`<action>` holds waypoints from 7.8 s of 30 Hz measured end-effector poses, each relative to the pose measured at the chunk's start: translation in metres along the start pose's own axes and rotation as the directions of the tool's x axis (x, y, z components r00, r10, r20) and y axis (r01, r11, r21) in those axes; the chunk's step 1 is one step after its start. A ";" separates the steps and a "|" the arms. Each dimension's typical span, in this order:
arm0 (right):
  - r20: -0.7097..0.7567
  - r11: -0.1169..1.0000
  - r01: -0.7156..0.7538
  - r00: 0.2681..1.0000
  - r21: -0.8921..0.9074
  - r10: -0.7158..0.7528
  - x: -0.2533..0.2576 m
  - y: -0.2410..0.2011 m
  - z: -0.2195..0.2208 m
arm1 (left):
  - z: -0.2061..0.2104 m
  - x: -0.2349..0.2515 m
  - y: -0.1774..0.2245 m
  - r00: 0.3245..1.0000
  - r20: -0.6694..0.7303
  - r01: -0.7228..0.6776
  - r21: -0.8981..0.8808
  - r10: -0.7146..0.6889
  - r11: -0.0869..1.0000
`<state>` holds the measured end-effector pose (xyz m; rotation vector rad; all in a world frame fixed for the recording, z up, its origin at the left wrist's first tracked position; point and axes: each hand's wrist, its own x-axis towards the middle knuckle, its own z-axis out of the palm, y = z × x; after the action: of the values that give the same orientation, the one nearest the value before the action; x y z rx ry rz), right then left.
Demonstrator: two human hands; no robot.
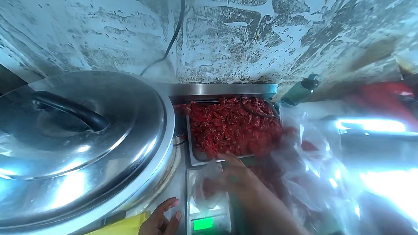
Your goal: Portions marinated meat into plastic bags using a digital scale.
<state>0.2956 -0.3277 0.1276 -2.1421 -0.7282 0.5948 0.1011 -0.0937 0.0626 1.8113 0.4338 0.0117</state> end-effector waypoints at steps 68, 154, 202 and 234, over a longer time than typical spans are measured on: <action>-0.218 0.432 0.161 0.972 0.887 0.084 -0.028 -0.011 0.016 | 0.049 0.051 0.076 0.857 -0.142 -0.498 0.017 0.495 0.867; -0.077 0.900 0.258 0.966 0.350 -0.247 -0.029 -0.031 -0.047 | -0.002 0.030 0.108 0.926 0.168 -0.336 -0.046 0.339 0.941; -0.085 0.234 0.122 0.983 0.965 -0.160 -0.035 -0.051 -0.031 | 0.006 0.035 0.106 0.699 0.548 -0.224 -0.443 0.460 0.868; -0.521 0.927 0.171 0.853 0.334 0.030 0.003 -0.032 -0.094 | 0.011 0.040 0.105 0.875 0.272 -0.470 0.275 0.401 0.839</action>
<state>0.3463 -0.3581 0.2076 -1.7876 -0.3534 0.0774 0.1710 -0.1144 0.1490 2.1903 -0.1483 0.0729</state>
